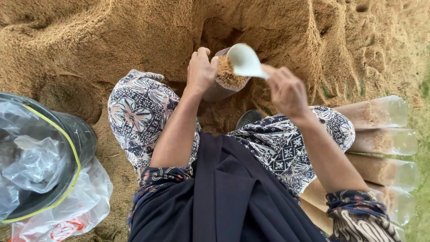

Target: Filling small plastic bags with sawdust or grain husks using a plastic scoop from a large pile on the ground.

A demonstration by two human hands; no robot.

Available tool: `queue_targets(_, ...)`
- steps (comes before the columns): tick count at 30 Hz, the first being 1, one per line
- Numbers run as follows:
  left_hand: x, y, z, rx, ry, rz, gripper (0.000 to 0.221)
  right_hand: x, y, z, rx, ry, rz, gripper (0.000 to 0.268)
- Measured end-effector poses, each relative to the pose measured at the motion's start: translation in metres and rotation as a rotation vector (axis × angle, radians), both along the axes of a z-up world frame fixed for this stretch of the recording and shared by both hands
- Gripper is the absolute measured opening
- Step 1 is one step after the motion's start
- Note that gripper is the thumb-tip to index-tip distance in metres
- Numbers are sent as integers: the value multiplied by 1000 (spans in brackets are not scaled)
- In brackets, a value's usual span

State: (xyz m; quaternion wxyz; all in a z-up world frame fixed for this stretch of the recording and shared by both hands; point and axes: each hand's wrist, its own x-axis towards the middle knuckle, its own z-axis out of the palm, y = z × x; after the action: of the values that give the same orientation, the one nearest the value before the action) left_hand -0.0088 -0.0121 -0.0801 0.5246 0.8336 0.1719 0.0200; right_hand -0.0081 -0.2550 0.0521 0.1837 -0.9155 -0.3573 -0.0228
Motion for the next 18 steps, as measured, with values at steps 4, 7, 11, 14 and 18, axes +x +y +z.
queue_targets(4,6,-7,-16,17,94,-27,32,-19,-1,-37,-78,100,-12,20)
queue_targets(7,7,-10,-14,6,119,6,14,-14,-5,-58,-64,110,-21,31)
queue_targets(11,7,-9,-4,11,148,36,5,-1,-5,-75,-195,12,-3,40)
queue_targets(14,1,-6,0,3,119,39,6,8,-8,-95,-200,82,-25,40)
queue_targets(18,0,-7,-1,19,59,22,4,17,-8,-108,-194,253,-88,40)
